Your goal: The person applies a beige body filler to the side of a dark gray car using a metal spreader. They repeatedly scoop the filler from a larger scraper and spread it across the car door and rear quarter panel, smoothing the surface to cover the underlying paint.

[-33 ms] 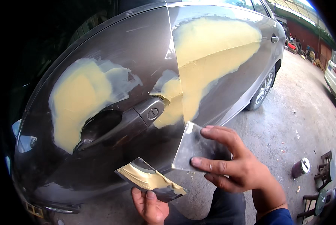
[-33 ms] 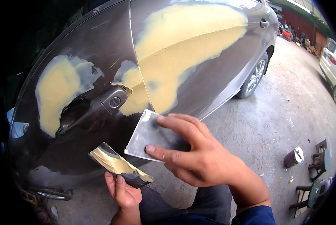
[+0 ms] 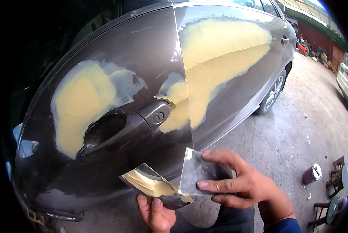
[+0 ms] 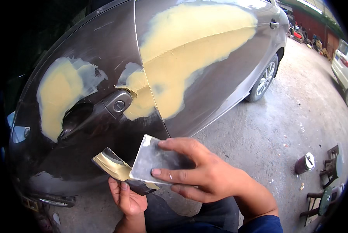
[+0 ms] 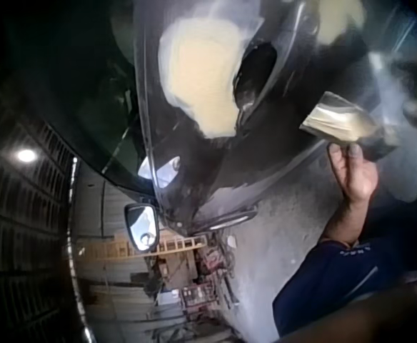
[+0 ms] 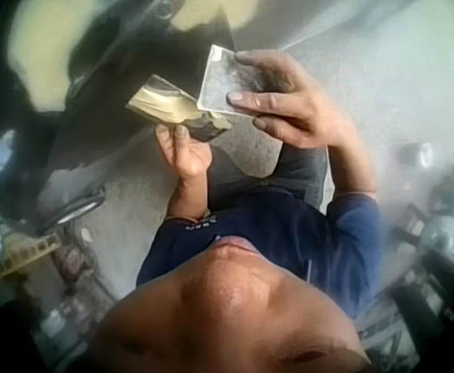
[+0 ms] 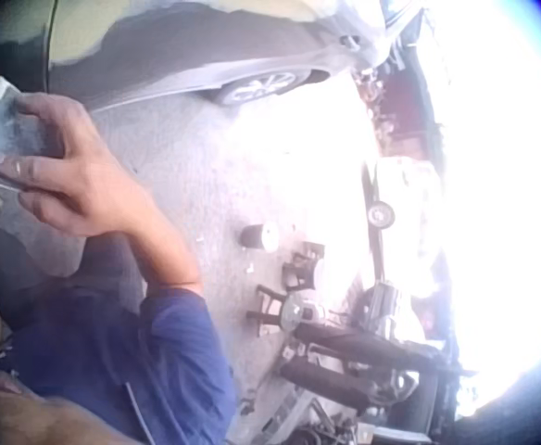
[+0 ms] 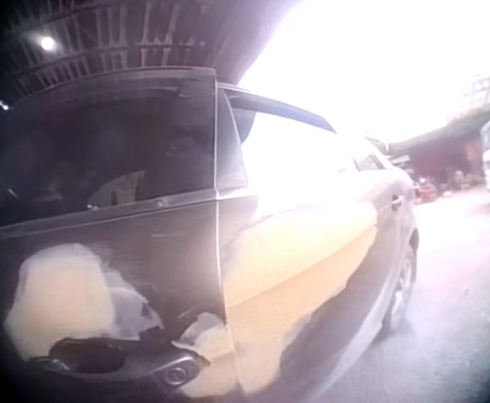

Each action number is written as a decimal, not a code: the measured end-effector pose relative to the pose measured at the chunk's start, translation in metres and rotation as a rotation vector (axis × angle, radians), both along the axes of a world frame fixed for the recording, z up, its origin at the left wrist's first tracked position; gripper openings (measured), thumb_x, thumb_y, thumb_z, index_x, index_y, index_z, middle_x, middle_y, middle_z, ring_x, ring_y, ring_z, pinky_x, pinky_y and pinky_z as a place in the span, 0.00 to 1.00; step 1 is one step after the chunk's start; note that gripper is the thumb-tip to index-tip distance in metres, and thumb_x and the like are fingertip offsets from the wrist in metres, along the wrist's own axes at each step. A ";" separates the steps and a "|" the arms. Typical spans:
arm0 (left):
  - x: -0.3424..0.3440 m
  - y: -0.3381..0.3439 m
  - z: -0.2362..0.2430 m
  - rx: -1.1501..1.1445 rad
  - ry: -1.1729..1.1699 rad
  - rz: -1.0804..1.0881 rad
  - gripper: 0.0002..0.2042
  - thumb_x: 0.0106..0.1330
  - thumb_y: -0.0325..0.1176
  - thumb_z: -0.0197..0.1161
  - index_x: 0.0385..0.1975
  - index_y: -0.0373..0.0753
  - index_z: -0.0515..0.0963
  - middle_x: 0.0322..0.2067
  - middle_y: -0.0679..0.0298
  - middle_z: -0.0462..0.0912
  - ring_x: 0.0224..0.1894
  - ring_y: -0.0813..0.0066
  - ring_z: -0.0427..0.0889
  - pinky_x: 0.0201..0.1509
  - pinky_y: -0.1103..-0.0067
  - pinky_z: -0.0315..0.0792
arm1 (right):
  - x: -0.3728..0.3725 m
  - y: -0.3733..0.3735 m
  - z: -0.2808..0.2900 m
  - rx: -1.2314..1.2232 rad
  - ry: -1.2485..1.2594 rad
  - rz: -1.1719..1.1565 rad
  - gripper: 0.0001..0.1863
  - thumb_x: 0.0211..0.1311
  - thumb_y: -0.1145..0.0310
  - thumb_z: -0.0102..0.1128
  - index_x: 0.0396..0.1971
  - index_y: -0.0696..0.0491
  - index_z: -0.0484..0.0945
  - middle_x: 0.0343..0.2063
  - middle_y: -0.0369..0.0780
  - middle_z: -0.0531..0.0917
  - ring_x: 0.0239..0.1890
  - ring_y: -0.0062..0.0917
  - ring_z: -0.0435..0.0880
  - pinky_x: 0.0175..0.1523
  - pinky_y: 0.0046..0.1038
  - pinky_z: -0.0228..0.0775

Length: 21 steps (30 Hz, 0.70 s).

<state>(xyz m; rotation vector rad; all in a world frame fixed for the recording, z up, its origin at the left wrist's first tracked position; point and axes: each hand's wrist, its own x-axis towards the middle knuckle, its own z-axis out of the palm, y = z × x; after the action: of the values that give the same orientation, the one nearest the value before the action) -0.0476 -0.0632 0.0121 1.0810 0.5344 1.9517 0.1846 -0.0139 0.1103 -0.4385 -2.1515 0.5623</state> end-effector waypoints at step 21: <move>-0.003 -0.011 0.000 -0.008 0.107 0.124 0.19 0.66 0.26 0.49 0.58 0.33 0.66 0.56 0.55 0.73 0.57 0.66 0.72 0.64 0.69 0.65 | -0.067 0.066 -0.025 0.484 0.155 -0.944 0.31 0.48 0.74 0.63 0.56 0.38 0.77 0.63 0.43 0.66 0.62 0.46 0.63 0.62 0.43 0.56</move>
<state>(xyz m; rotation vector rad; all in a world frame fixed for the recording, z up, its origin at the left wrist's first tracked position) -0.0509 -0.0745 0.0125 1.1769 0.6806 2.0042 0.1178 0.0519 0.0857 -0.9934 -1.5986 -0.4292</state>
